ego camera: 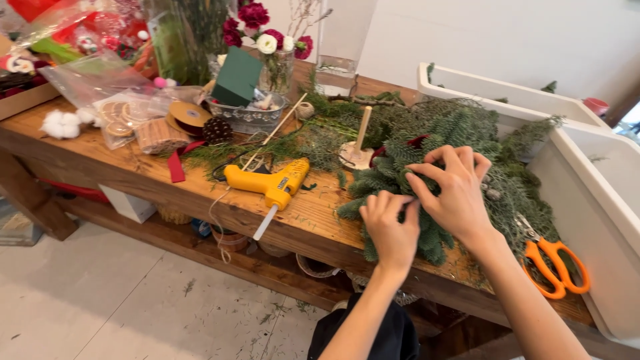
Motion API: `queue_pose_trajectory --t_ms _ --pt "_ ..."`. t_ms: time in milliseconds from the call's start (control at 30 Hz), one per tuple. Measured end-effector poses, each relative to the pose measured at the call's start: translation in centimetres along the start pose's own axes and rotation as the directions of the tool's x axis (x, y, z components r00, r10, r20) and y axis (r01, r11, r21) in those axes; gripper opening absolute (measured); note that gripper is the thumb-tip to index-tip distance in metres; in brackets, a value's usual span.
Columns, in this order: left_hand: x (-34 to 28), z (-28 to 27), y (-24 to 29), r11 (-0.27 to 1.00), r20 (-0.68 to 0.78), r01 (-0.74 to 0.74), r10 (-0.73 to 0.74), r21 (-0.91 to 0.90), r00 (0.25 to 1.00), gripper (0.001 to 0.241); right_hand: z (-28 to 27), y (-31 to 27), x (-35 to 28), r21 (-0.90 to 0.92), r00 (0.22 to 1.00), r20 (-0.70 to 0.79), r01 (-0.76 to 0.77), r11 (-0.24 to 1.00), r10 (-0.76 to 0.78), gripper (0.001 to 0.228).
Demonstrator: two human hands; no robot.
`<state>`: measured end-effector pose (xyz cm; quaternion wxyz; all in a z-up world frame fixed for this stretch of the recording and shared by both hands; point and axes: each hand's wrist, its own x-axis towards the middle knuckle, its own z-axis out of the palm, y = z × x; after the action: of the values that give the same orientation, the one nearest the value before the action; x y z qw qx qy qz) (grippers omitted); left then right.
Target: The person arranges various greenery, including pine branches and dried foliage, into a decorative arrangement on a wooden table. They use orange-handled scissors to trim the branches and a yellow hot glue gun to secure the pieces in place.
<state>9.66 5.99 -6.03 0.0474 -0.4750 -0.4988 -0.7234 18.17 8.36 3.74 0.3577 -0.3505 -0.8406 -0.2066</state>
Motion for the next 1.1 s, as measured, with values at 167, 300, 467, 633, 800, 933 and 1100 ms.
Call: queue_pose_trajectory --t_ms 167,300,467,633,800,933,1100 --pt "-0.5 -1.4 -0.5 0.972 0.07 0.213 -0.207 -0.098 0.976 0.01 -0.6 -0.6 0.1 0.034 1.0 0.003 -0.015 0.999 0.015 0.012" --pt "0.4 -1.5 -1.1 0.953 0.104 0.304 -0.301 -0.011 0.948 0.01 -0.7 -0.7 -0.2 0.052 0.999 0.032 -0.01 0.999 0.008 0.01" --pt "3.2 -0.6 -3.5 0.915 0.214 0.393 -0.404 0.094 0.89 0.01 -0.7 -0.2 -0.5 0.029 0.998 0.052 0.02 0.999 -0.021 0.008" --pt "5.5 -1.5 -3.6 0.927 0.356 0.341 -0.376 0.159 0.856 0.006 -2.8 -1.4 -0.4 0.079 0.994 0.065 0.085 0.993 -0.09 0.02" --pt "5.9 -5.9 -2.1 0.854 0.429 0.52 -0.472 0.005 0.77 0.022 -3.2 -0.1 -1.7 0.236 0.998 -0.006 0.057 0.97 -0.057 0.018" --pt "6.4 -8.4 0.4 0.826 0.423 0.555 -0.47 -0.1 0.775 0.027 -3.2 -0.1 -2.6 0.243 0.997 -0.065 0.045 0.969 -0.03 0.016" --pt "6.8 -9.3 2.4 0.885 0.611 0.463 -0.341 -0.047 0.714 0.048 -3.2 -0.6 -2.9 0.23 0.989 -0.14 0.075 0.97 -0.043 0.013"
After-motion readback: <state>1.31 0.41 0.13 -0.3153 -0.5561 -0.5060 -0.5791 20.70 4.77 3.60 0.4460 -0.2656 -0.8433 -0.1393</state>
